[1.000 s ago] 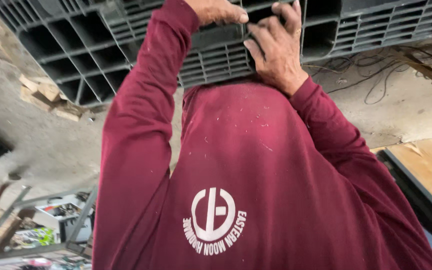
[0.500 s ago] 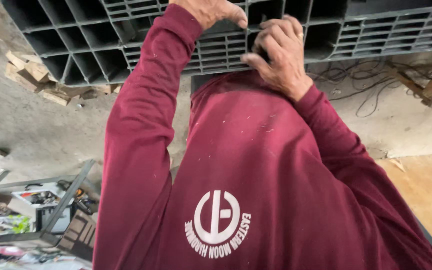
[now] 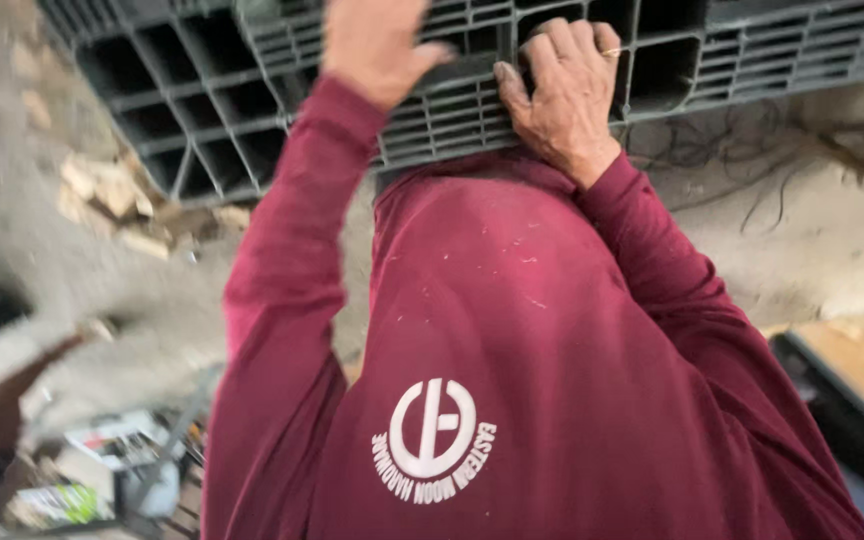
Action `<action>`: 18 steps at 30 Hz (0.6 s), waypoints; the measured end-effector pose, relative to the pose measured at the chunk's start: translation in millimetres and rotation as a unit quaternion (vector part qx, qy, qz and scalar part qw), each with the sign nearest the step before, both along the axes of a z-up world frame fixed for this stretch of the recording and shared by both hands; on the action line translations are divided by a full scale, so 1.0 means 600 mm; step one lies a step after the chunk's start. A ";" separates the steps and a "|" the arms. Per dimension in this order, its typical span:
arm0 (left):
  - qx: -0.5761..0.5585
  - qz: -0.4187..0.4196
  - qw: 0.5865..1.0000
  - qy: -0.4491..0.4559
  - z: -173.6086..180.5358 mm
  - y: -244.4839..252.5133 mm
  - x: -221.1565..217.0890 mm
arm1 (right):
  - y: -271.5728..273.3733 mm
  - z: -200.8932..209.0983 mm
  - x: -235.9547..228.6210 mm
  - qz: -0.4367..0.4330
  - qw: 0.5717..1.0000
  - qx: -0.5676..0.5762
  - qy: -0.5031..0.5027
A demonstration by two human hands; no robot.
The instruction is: The person lifts a stack of grey plastic crates and positions them on a workbench. They then use a handheld welding tool to fuse the plastic seams of the crates together, moving the tool along the edges to join the units.
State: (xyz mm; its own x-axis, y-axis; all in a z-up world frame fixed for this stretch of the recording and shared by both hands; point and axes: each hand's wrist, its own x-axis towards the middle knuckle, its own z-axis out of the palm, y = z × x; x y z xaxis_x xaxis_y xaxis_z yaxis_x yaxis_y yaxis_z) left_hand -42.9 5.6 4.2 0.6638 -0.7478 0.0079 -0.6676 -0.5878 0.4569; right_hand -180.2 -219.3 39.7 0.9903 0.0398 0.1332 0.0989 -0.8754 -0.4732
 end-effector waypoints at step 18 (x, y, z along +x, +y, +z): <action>0.127 -0.083 0.986 0.072 0.004 0.151 0.103 | 0.054 -0.052 -0.010 -0.107 0.991 -0.009 0.085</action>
State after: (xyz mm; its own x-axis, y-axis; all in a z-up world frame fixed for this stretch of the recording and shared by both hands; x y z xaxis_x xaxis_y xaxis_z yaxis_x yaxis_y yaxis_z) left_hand 18.9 96.3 6.8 0.5128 -0.8115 -0.2802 -0.7027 -0.5843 0.4060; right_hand -186.3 -187.1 8.3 0.9844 -0.1721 -0.0359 -0.1697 -0.8765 -0.4505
